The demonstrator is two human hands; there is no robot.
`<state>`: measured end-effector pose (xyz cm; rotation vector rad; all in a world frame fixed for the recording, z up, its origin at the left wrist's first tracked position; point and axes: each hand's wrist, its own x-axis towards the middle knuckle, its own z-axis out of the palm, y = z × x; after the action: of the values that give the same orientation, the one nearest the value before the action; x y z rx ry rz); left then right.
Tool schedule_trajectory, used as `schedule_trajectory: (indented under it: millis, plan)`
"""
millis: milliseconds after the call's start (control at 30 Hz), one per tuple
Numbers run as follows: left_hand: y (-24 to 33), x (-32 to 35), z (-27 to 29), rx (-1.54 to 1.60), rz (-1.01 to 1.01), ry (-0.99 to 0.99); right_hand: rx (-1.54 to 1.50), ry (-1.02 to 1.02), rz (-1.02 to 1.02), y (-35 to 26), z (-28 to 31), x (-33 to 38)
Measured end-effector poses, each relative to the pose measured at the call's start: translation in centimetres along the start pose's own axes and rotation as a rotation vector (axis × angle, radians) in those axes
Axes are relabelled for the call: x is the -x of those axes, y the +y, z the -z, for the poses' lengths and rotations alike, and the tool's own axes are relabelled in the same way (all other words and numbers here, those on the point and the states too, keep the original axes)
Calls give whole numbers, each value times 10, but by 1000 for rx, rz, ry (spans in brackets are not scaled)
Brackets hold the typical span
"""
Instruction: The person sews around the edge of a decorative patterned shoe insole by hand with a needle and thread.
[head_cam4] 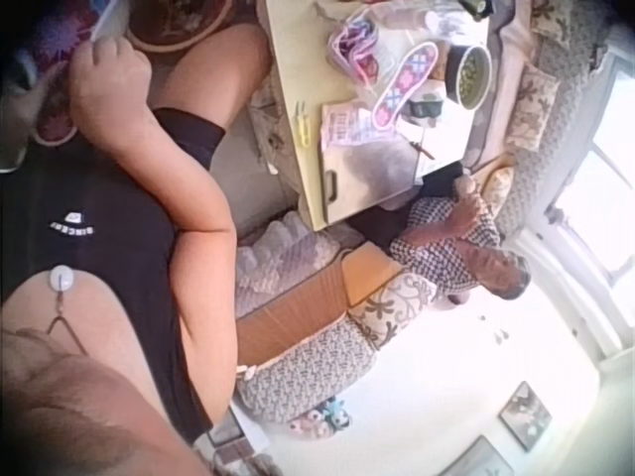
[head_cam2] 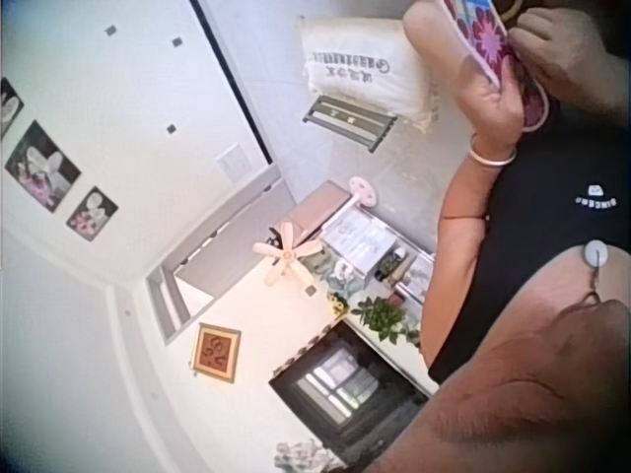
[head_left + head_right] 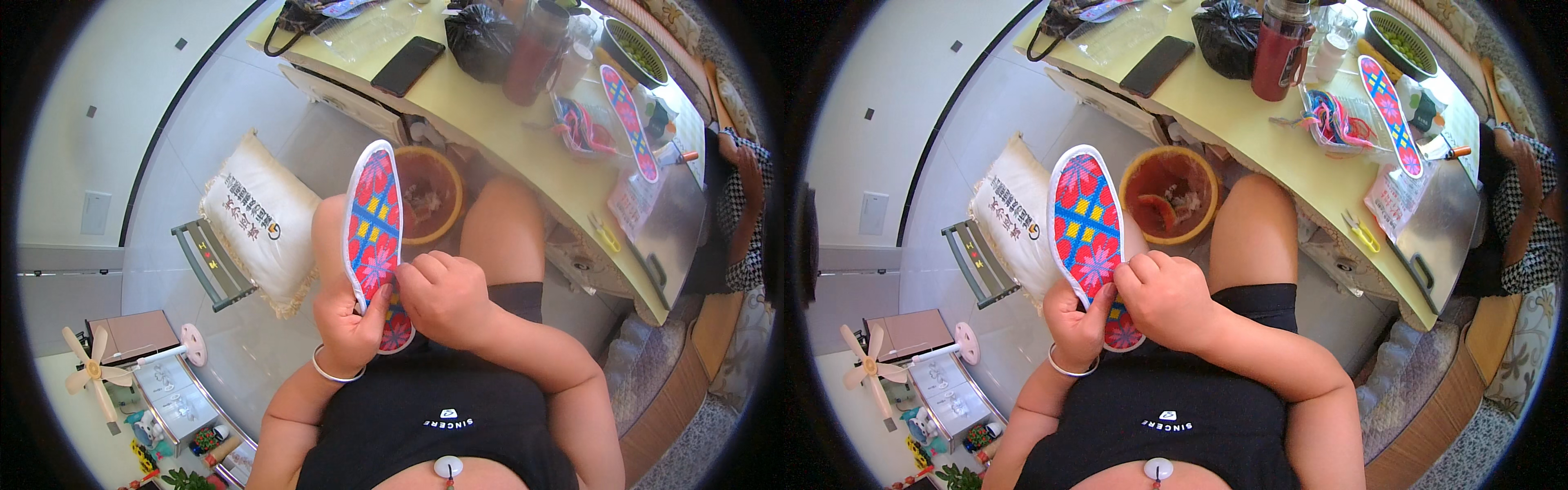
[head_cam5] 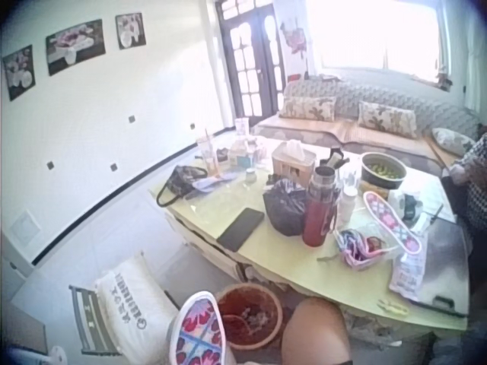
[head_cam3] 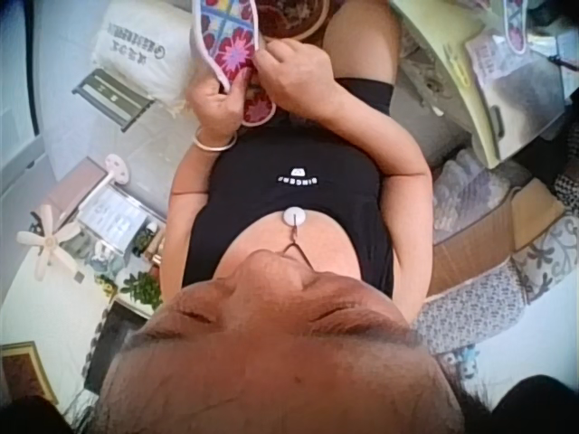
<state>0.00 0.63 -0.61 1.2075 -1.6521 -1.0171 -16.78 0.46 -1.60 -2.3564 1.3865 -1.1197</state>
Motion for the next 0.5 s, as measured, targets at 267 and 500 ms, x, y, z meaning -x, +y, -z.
schedule_trajectory:
  millis: [267, 500]
  plan:
    - [-6, -5, 0, 100, 15, 72, -70, 150, -78, 0, 5, -6]
    - [-4, -13, 4, 554, 210, 61, -234, 271, -234, 10, 22, -19]
